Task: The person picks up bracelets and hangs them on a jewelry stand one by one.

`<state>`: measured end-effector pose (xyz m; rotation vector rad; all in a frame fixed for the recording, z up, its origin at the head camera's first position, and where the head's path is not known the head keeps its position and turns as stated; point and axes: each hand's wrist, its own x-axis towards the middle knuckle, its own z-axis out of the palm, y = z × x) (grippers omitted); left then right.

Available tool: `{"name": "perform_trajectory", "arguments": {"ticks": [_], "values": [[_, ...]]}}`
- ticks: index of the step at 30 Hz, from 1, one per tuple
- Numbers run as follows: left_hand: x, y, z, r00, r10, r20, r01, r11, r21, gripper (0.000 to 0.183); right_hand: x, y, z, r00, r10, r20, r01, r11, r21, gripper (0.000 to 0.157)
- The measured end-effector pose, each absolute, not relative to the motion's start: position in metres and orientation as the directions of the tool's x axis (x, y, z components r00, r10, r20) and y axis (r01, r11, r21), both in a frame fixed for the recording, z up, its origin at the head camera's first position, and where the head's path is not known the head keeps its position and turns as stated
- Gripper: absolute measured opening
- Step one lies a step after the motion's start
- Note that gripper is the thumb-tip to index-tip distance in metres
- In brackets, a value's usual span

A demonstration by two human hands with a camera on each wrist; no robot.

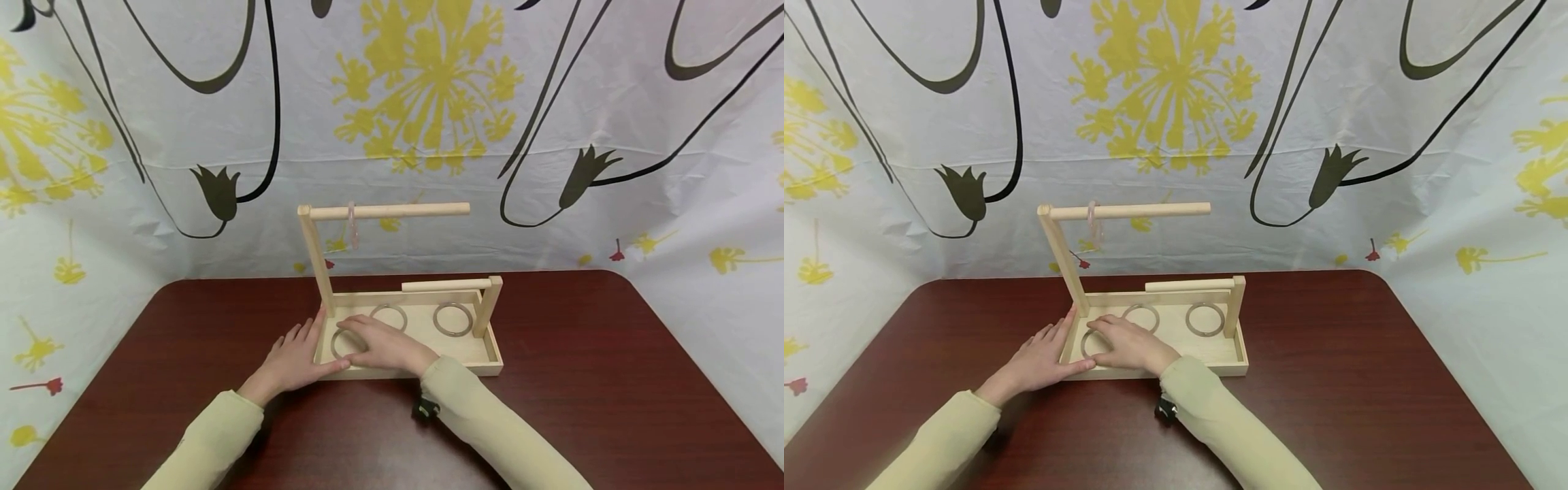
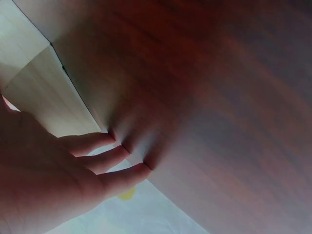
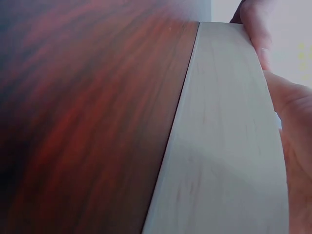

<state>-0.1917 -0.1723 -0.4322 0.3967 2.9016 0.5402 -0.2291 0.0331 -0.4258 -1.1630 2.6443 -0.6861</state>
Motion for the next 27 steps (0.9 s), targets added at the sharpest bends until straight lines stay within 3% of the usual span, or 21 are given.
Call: {"name": "perform_trajectory", "arguments": {"ticks": [9, 27], "values": [[-0.193, -0.172, -0.433, -0.951, 0.285, -0.115, 0.226, 0.901, 0.371, 0.11, -0.232, 0.032, -0.425, -0.699, -0.714, -0.024, -0.635, 0.637, -0.437, 0.061], [-0.192, -0.172, -0.432, -0.954, 0.278, -0.115, 0.216, 0.9, 0.379, 0.11, -0.241, 0.031, -0.435, -0.756, -0.653, 0.033, -0.589, 0.658, -0.47, 0.073]]}}
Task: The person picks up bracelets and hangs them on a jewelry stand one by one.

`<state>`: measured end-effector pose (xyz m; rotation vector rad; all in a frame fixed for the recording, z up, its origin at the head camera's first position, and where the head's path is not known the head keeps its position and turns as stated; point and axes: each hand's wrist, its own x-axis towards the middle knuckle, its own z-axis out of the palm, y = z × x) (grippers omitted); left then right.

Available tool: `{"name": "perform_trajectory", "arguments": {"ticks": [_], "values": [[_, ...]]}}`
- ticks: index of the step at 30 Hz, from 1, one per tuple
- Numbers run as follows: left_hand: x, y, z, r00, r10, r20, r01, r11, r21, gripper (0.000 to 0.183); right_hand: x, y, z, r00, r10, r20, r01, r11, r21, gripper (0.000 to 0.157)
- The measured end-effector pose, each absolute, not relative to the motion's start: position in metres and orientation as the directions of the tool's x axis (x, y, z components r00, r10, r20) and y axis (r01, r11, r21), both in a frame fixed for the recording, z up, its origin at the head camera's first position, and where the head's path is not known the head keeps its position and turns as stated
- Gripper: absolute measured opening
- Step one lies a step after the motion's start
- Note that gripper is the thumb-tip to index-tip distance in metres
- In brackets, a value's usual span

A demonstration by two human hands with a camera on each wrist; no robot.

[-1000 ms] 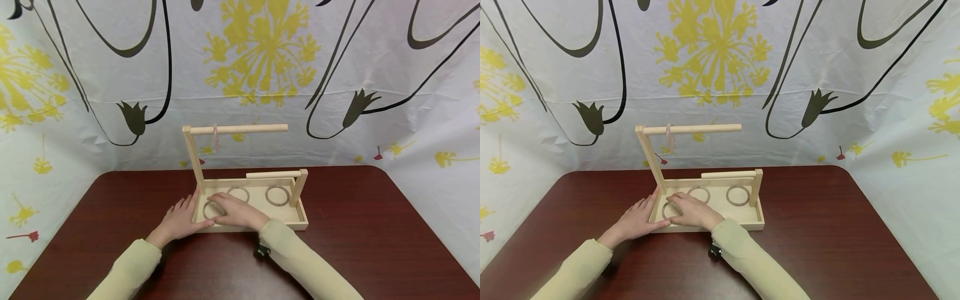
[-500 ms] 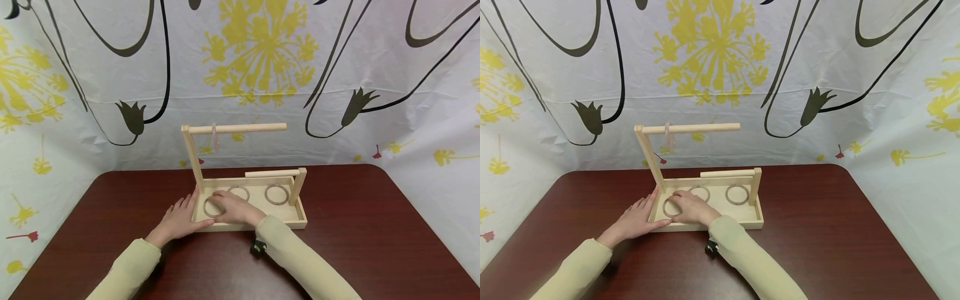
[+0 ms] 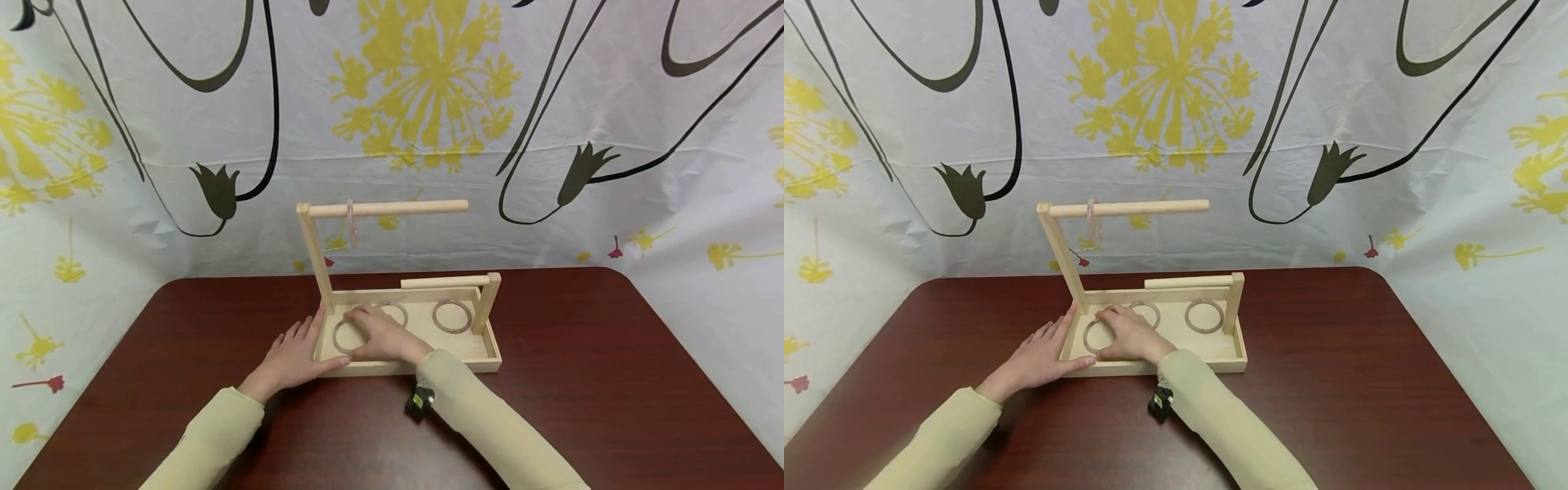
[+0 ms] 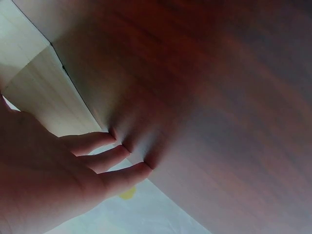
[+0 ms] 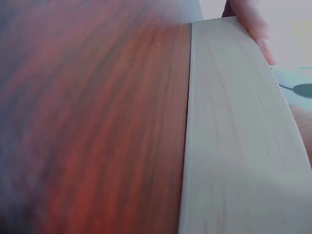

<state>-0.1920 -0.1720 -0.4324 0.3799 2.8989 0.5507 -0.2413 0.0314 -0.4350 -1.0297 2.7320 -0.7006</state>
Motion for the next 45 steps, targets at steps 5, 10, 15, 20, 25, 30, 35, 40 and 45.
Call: {"name": "perform_trajectory", "arguments": {"ticks": [5, 10, 15, 20, 25, 30, 35, 40, 45], "values": [[-0.194, -0.172, -0.432, -0.954, 0.278, -0.114, 0.217, 0.899, 0.381, 0.11, -0.244, 0.032, -0.436, -0.763, -0.645, 0.041, -0.588, 0.667, -0.457, 0.074], [-0.196, -0.172, -0.432, -0.953, 0.283, -0.109, 0.228, 0.905, 0.359, 0.11, -0.245, 0.032, -0.434, -0.76, -0.646, 0.067, -0.602, 0.662, -0.447, 0.073], [-0.195, -0.172, -0.432, -0.952, 0.284, -0.109, 0.229, 0.904, 0.361, 0.109, -0.243, 0.032, -0.434, -0.771, -0.631, 0.083, -0.588, 0.657, -0.472, 0.073], [-0.194, -0.171, -0.432, -0.952, 0.286, -0.108, 0.23, 0.903, 0.363, 0.109, -0.242, 0.032, -0.435, -0.794, -0.599, 0.109, -0.556, 0.641, -0.529, 0.074], [-0.195, -0.17, -0.432, -0.951, 0.289, -0.112, 0.232, 0.903, 0.362, 0.108, -0.242, 0.033, -0.438, -0.811, -0.571, 0.132, -0.519, 0.595, -0.614, 0.073], [-0.194, -0.17, -0.432, -0.95, 0.284, -0.127, 0.22, 0.901, 0.374, 0.108, -0.241, 0.035, -0.438, -0.821, -0.552, 0.143, -0.487, 0.549, -0.679, 0.072], [-0.194, -0.17, -0.433, -0.951, 0.282, -0.127, 0.215, 0.899, 0.381, 0.109, -0.239, 0.038, -0.437, -0.828, -0.545, 0.133, -0.458, 0.519, -0.722, 0.073], [-0.194, -0.17, -0.433, -0.953, 0.277, -0.126, 0.21, 0.899, 0.384, 0.109, -0.237, 0.042, -0.437, -0.842, -0.53, 0.102, -0.399, 0.483, -0.78, 0.071], [-0.193, -0.171, -0.433, -0.954, 0.273, -0.127, 0.207, 0.9, 0.383, 0.11, -0.232, 0.044, -0.432, -0.836, -0.54, 0.1, -0.384, 0.443, -0.81, 0.071]]}}
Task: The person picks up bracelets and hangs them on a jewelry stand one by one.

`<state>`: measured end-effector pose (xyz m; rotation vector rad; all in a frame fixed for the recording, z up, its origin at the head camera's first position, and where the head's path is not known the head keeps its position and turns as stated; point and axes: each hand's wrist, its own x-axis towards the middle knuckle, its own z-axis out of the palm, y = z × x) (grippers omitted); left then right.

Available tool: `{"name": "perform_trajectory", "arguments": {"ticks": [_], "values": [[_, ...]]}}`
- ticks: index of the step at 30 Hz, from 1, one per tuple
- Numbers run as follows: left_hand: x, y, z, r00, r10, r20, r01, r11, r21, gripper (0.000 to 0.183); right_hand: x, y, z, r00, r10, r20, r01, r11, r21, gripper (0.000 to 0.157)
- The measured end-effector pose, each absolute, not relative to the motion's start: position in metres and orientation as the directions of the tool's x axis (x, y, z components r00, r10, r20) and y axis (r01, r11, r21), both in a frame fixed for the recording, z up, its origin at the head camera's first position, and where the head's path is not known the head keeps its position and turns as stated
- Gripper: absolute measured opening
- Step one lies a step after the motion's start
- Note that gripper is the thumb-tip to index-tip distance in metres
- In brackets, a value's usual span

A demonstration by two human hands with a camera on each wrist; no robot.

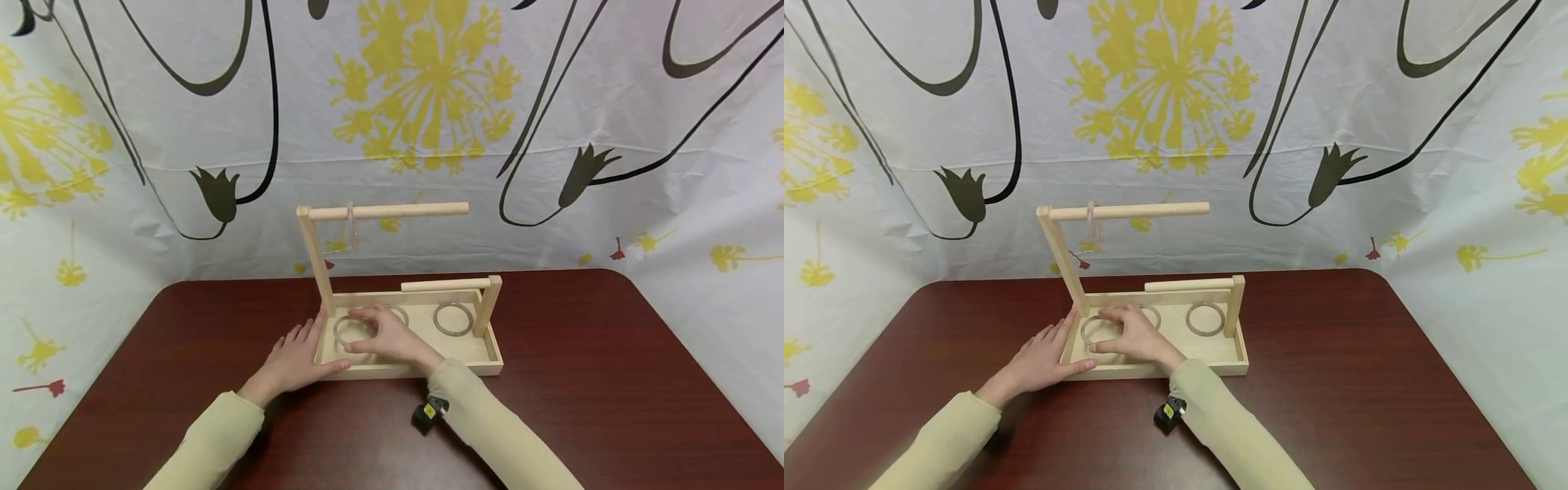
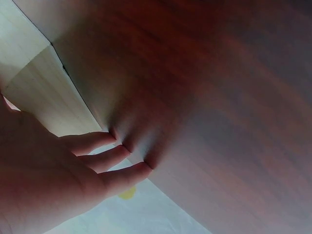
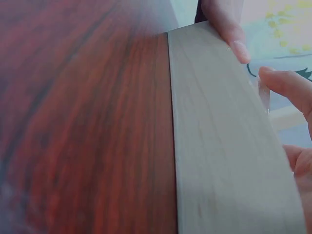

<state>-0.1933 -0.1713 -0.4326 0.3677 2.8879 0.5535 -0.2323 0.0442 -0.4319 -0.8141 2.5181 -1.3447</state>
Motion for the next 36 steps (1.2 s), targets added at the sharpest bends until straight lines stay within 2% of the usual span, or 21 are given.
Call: {"name": "perform_trajectory", "arguments": {"ticks": [14, 22, 36], "values": [[-0.191, -0.172, -0.432, -0.952, 0.279, -0.127, 0.213, 0.9, 0.381, 0.11, -0.22, 0.055, -0.419, -0.8, -0.575, 0.171, -0.457, 0.399, -0.795, 0.069], [-0.191, -0.171, -0.432, -0.952, 0.281, -0.121, 0.218, 0.902, 0.373, 0.111, -0.21, 0.059, -0.406, -0.806, -0.572, 0.152, -0.434, 0.398, -0.808, 0.066], [-0.192, -0.171, -0.434, -0.954, 0.271, -0.129, 0.207, 0.906, 0.368, 0.112, -0.197, 0.064, -0.388, -0.803, -0.562, 0.199, -0.451, 0.353, -0.82, 0.065]]}}
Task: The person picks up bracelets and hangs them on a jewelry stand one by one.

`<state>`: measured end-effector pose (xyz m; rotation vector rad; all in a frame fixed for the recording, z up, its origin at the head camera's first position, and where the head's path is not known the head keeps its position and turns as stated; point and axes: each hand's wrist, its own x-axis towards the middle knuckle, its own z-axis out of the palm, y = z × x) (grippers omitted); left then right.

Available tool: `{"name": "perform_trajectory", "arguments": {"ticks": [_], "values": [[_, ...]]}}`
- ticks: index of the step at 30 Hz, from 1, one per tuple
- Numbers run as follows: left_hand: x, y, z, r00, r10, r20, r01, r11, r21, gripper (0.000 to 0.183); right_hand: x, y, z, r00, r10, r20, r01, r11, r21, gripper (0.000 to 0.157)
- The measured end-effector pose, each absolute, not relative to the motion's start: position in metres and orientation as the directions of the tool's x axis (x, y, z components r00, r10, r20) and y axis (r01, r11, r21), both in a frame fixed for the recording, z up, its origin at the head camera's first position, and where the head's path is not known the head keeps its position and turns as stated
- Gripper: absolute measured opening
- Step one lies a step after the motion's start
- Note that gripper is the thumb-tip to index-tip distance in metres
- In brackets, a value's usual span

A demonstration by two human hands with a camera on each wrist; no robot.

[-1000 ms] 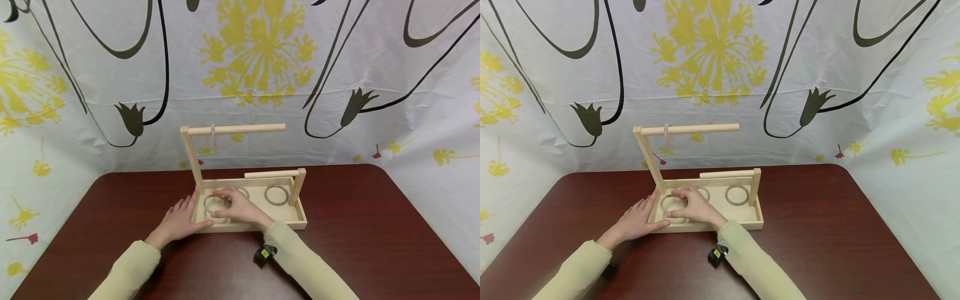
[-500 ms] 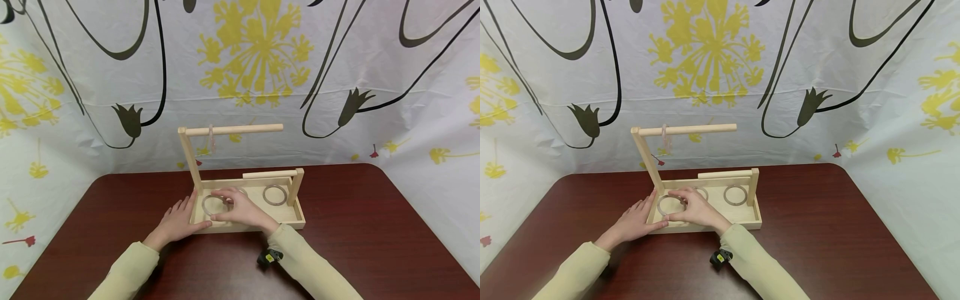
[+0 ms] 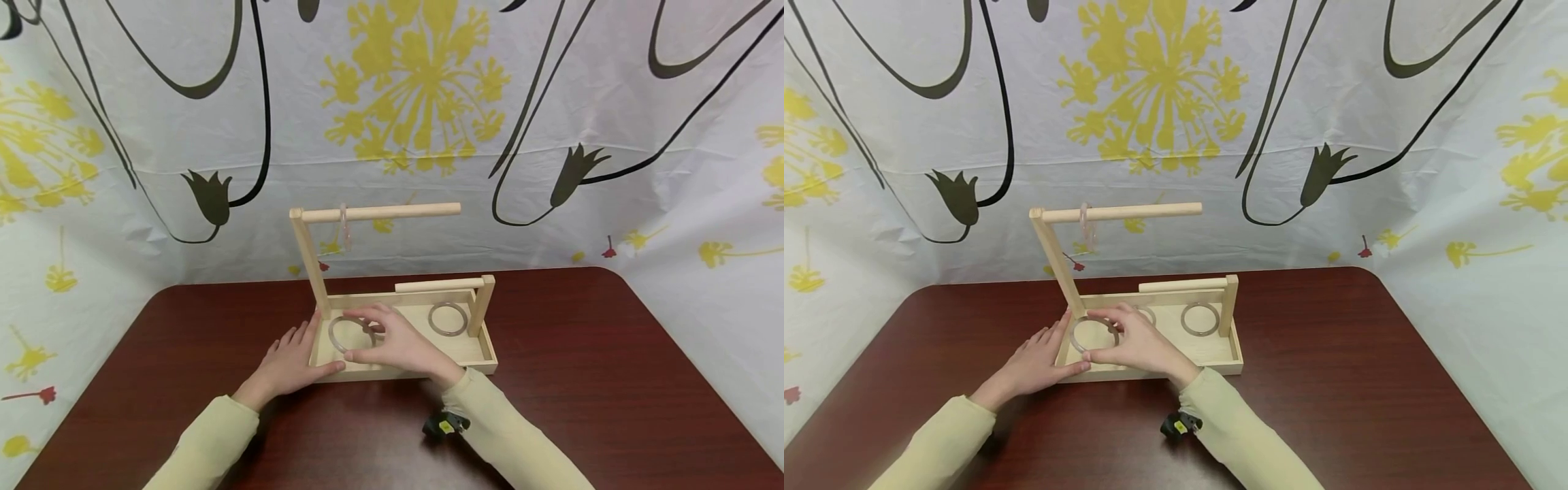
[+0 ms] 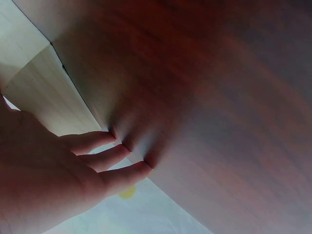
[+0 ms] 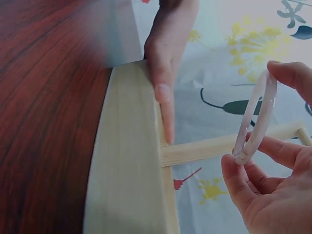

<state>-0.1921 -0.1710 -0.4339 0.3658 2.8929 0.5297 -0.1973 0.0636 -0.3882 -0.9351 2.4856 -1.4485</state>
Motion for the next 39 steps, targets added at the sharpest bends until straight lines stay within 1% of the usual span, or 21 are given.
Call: {"name": "perform_trajectory", "arguments": {"ticks": [6, 13, 18, 23, 26, 30, 39], "values": [[-0.193, -0.172, -0.435, -0.954, 0.276, -0.116, 0.218, 0.906, 0.364, 0.112, -0.191, 0.067, -0.382, -0.787, -0.56, 0.259, -0.516, 0.368, -0.773, 0.064], [-0.192, -0.171, -0.433, -0.954, 0.275, -0.116, 0.214, 0.901, 0.377, 0.11, -0.185, 0.072, -0.37, -0.746, -0.578, 0.33, -0.593, 0.352, -0.725, 0.064], [-0.193, -0.171, -0.434, -0.954, 0.275, -0.118, 0.212, 0.9, 0.38, 0.11, -0.186, 0.078, -0.363, -0.729, -0.573, 0.374, -0.606, 0.286, -0.743, 0.062], [-0.193, -0.171, -0.434, -0.954, 0.275, -0.121, 0.213, 0.902, 0.375, 0.111, -0.184, 0.086, -0.353, -0.737, -0.551, 0.392, -0.58, 0.216, -0.786, 0.06], [-0.193, -0.171, -0.434, -0.954, 0.276, -0.121, 0.214, 0.903, 0.374, 0.112, -0.183, 0.093, -0.347, -0.736, -0.533, 0.417, -0.588, 0.198, -0.784, 0.059], [-0.193, -0.171, -0.433, -0.954, 0.273, -0.123, 0.21, 0.902, 0.378, 0.112, -0.184, 0.103, -0.341, -0.739, -0.51, 0.439, -0.604, 0.215, -0.767, 0.059], [-0.191, -0.172, -0.433, -0.953, 0.279, -0.12, 0.215, 0.899, 0.382, 0.111, -0.187, 0.124, -0.339, -0.752, -0.488, 0.444, -0.616, 0.28, -0.736, 0.06]]}}
